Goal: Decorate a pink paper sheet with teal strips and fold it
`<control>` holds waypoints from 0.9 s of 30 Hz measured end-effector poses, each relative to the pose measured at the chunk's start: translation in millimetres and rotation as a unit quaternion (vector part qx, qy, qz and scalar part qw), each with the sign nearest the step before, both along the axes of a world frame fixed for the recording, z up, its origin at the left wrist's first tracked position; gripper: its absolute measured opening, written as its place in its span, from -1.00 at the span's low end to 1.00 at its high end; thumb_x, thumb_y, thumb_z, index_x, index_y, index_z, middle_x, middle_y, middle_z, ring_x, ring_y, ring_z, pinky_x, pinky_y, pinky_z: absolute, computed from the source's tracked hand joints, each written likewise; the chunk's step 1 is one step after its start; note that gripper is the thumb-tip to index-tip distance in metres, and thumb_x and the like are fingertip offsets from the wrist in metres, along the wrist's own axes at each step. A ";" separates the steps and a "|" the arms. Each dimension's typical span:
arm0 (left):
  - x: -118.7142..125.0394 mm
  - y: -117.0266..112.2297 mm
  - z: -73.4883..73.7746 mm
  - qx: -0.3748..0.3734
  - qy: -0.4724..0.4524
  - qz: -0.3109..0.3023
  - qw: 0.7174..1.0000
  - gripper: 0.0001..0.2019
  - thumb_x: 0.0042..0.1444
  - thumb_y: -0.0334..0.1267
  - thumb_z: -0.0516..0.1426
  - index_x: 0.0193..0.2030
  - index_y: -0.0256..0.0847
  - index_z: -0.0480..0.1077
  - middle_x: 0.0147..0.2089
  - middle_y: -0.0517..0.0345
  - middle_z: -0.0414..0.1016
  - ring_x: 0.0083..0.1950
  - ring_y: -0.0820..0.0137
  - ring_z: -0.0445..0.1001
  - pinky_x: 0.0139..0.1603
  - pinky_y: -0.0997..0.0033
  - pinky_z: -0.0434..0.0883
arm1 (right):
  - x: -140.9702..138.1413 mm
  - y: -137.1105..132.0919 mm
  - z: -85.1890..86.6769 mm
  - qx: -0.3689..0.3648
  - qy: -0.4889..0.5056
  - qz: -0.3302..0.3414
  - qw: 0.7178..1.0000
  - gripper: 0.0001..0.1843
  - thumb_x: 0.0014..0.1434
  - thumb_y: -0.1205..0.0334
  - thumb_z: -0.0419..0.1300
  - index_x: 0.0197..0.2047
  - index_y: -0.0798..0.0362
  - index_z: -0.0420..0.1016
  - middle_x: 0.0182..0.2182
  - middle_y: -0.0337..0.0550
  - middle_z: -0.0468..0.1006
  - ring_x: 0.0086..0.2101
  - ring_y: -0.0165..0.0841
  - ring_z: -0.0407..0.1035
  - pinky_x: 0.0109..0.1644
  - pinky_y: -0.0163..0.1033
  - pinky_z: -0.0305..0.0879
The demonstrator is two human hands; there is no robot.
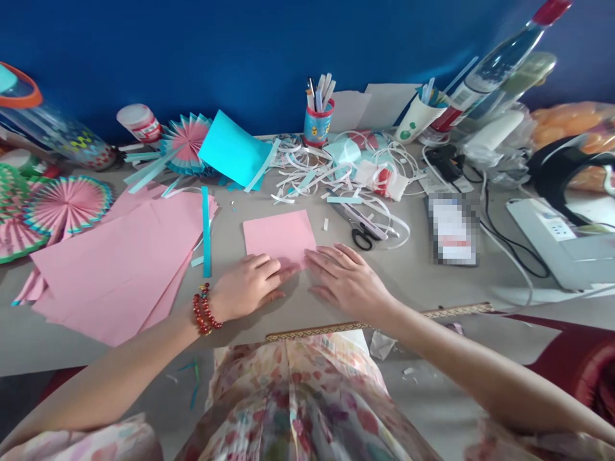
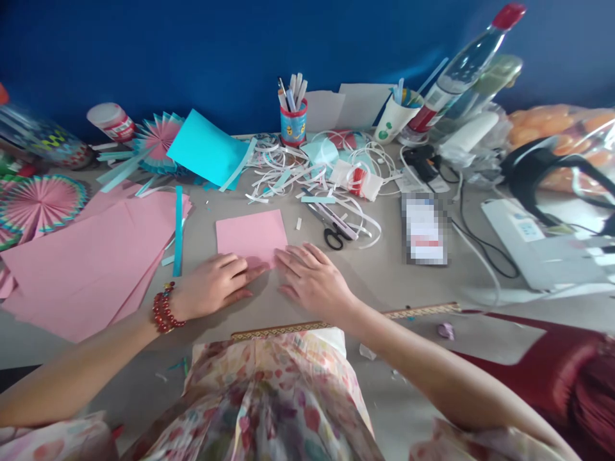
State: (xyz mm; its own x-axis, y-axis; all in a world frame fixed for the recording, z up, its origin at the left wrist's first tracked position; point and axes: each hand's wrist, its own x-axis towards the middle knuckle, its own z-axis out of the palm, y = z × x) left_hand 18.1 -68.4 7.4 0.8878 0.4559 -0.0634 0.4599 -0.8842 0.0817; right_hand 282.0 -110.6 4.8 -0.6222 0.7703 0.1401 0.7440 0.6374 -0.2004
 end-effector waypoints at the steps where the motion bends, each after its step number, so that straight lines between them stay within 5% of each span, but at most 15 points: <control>1: 0.3 -0.2 0.5 -0.002 0.001 0.003 1.000 -0.50 0.35 -0.05 -0.01 0.36 -0.16 0.14 -0.09 0.01 0.41 -0.05 0.23 0.33 -0.02 0.22 0.31 | 1.3 -3.9 -4.3 0.003 -0.011 -0.011 1.000 -0.45 0.34 0.11 0.08 0.35 0.01 0.21 0.30 -0.09 0.28 0.24 -0.15 0.16 0.38 0.09 -0.02; 7: -7.6 -6.7 -2.0 -0.011 -0.016 0.028 0.999 -0.49 0.34 -0.13 0.03 0.38 -0.20 0.11 -0.01 -0.03 0.42 0.00 0.22 0.33 0.04 0.20 0.31 | 11.6 -8.5 -17.2 -0.006 -0.021 -0.042 0.999 -0.43 0.38 0.09 0.01 0.40 0.01 0.10 0.34 -0.15 0.19 0.32 -0.16 0.04 0.41 0.12 -0.07; 20: -23.8 -26.0 -5.5 -0.029 -0.053 0.088 0.994 -0.52 0.32 -0.10 0.04 0.32 -0.23 0.22 0.15 -0.06 0.38 0.13 0.19 0.33 0.17 0.15 0.36 | -15.2 -17.5 -4.6 0.015 -0.013 -0.024 1.000 -0.38 0.35 0.03 0.02 0.39 0.09 0.13 0.36 -0.05 0.11 0.33 -0.13 0.01 0.42 0.12 -0.08; 27: -26.4 -27.8 -7.2 -0.060 -0.069 0.104 0.990 -0.46 0.33 -0.12 0.04 0.39 -0.21 0.10 0.18 -0.06 0.36 0.15 0.21 0.34 0.17 0.18 0.35 | -11.9 -18.9 -16.9 0.002 -0.023 -0.040 0.999 -0.30 0.35 -0.02 0.01 0.43 0.11 0.01 0.35 -0.01 0.13 0.31 -0.12 0.06 0.41 0.15 -0.06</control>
State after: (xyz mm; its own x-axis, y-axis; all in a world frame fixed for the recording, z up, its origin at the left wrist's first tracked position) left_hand -8.4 -96.2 0.3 0.7794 0.6263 -0.0139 0.6084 -0.7515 0.2552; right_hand 270.1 -129.5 -12.1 -0.5637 0.8179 0.1150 0.8016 0.5753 -0.1626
